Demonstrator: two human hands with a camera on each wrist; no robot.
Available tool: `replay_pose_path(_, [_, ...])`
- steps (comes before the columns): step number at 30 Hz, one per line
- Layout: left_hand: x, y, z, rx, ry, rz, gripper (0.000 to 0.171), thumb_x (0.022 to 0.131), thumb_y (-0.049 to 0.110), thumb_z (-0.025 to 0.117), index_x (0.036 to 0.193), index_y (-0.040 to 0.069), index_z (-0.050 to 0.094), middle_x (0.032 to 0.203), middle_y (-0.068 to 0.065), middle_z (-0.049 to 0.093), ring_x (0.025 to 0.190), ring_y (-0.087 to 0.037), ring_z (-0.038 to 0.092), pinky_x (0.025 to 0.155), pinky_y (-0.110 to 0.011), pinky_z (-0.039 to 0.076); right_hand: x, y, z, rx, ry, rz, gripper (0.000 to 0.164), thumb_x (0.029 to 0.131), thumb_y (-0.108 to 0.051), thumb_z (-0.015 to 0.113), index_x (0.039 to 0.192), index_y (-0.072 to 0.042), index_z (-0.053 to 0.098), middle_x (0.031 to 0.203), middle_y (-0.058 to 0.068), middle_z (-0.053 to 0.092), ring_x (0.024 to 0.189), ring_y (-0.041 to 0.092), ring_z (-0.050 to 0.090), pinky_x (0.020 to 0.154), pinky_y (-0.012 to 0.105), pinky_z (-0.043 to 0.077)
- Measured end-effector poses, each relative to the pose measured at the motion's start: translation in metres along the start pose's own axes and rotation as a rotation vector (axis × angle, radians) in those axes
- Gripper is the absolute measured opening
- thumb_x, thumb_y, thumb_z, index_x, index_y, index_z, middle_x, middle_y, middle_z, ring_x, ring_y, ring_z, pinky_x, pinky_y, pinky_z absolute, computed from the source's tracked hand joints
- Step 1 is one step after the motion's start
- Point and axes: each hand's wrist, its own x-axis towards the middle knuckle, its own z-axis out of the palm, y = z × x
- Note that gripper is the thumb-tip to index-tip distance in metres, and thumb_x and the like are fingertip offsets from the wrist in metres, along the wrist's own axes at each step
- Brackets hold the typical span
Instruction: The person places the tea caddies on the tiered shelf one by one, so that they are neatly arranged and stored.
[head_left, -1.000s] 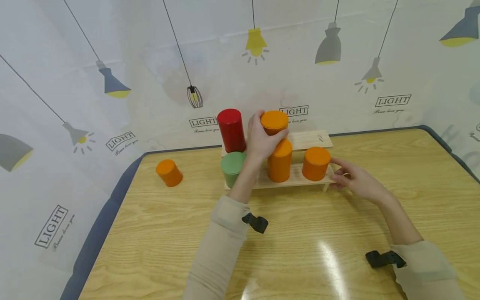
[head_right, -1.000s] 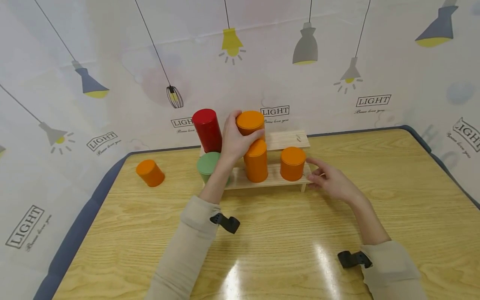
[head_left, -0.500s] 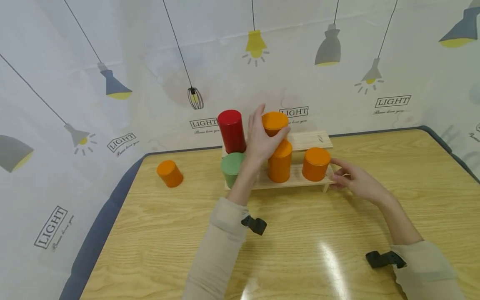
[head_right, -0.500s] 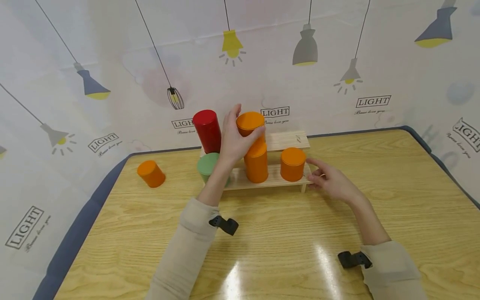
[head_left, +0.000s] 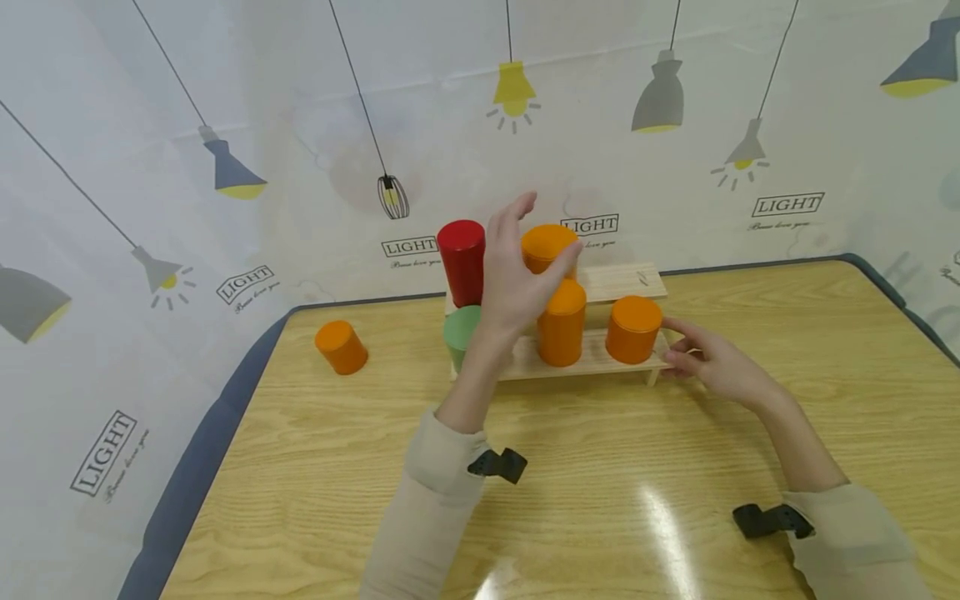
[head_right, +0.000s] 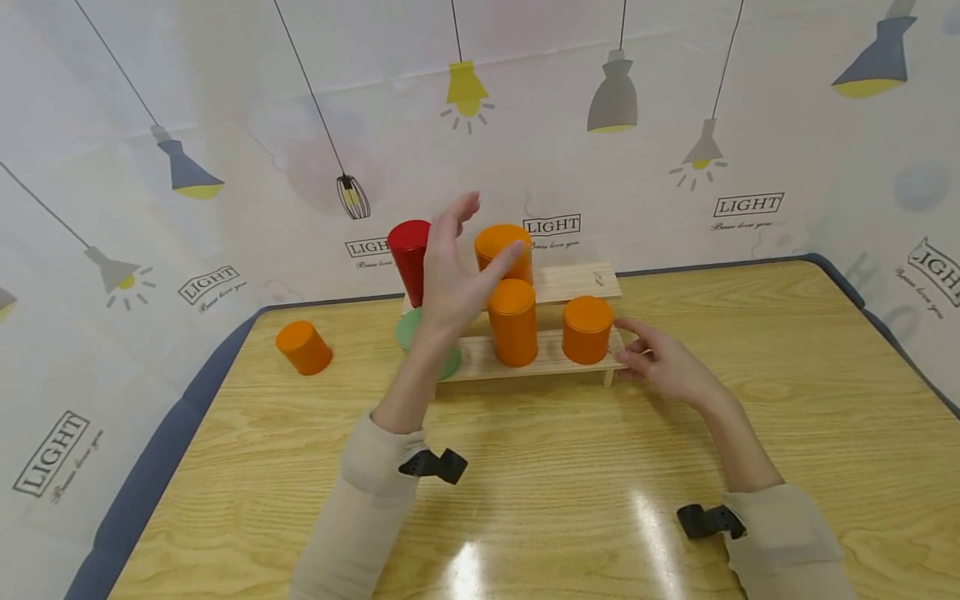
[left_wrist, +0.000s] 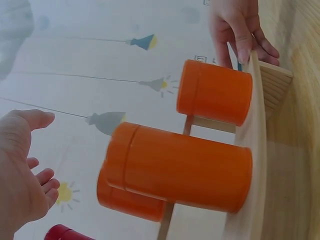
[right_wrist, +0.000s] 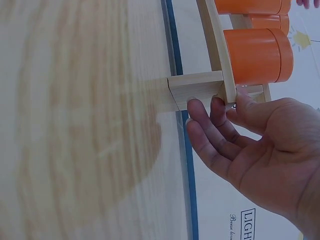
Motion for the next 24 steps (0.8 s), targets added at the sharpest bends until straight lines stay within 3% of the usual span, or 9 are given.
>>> replay_pose_path(5, [-0.006, 0.008, -0.013, 0.0, 0.076, 0.125, 0.065, 0.09, 0.024, 0.077, 0.144, 0.003, 0.047, 0.139, -0.011, 0.051, 0.129, -0.015, 0.045, 0.11, -0.025, 0.036, 0.0, -0.001, 0.0, 0.001, 0.0, 0.008, 0.056, 0.107, -0.003, 0.045, 0.157, 0.006, 0.021, 0.111, 0.024, 0.055, 0.102, 0.039, 0.068, 0.09, 0.041, 0.056])
replay_pose_path(10, [-0.015, 0.012, -0.027, -0.058, 0.163, 0.213, 0.058, 0.088, 0.015, 0.079, 0.137, -0.002, 0.053, 0.132, -0.013, 0.055, 0.125, -0.017, 0.049, 0.109, -0.029, 0.037, -0.001, -0.001, 0.0, 0.011, -0.003, 0.009, 0.056, 0.107, -0.003, 0.044, 0.157, 0.006, 0.02, 0.112, 0.025, 0.054, 0.103, 0.04, 0.067, 0.09, 0.041, 0.056])
replay_pose_path(19, [-0.033, 0.001, -0.057, -0.067, 0.233, 0.257, 0.05, 0.089, 0.01, 0.074, 0.132, -0.005, 0.053, 0.129, -0.02, 0.057, 0.12, -0.024, 0.052, 0.099, -0.053, 0.046, -0.001, -0.001, 0.0, 0.013, -0.004, 0.008, 0.057, 0.107, -0.004, 0.045, 0.157, 0.006, 0.019, 0.111, 0.025, 0.054, 0.103, 0.04, 0.068, 0.09, 0.041, 0.056])
replay_pose_path(24, [-0.043, -0.01, -0.075, -0.04, 0.295, 0.248, 0.048, 0.089, 0.013, 0.073, 0.129, -0.006, 0.054, 0.126, -0.022, 0.058, 0.118, -0.024, 0.054, 0.1, -0.043, 0.045, -0.001, -0.003, 0.0, 0.015, -0.007, -0.002, 0.057, 0.107, -0.003, 0.045, 0.156, 0.007, 0.019, 0.11, 0.025, 0.054, 0.102, 0.041, 0.067, 0.09, 0.041, 0.056])
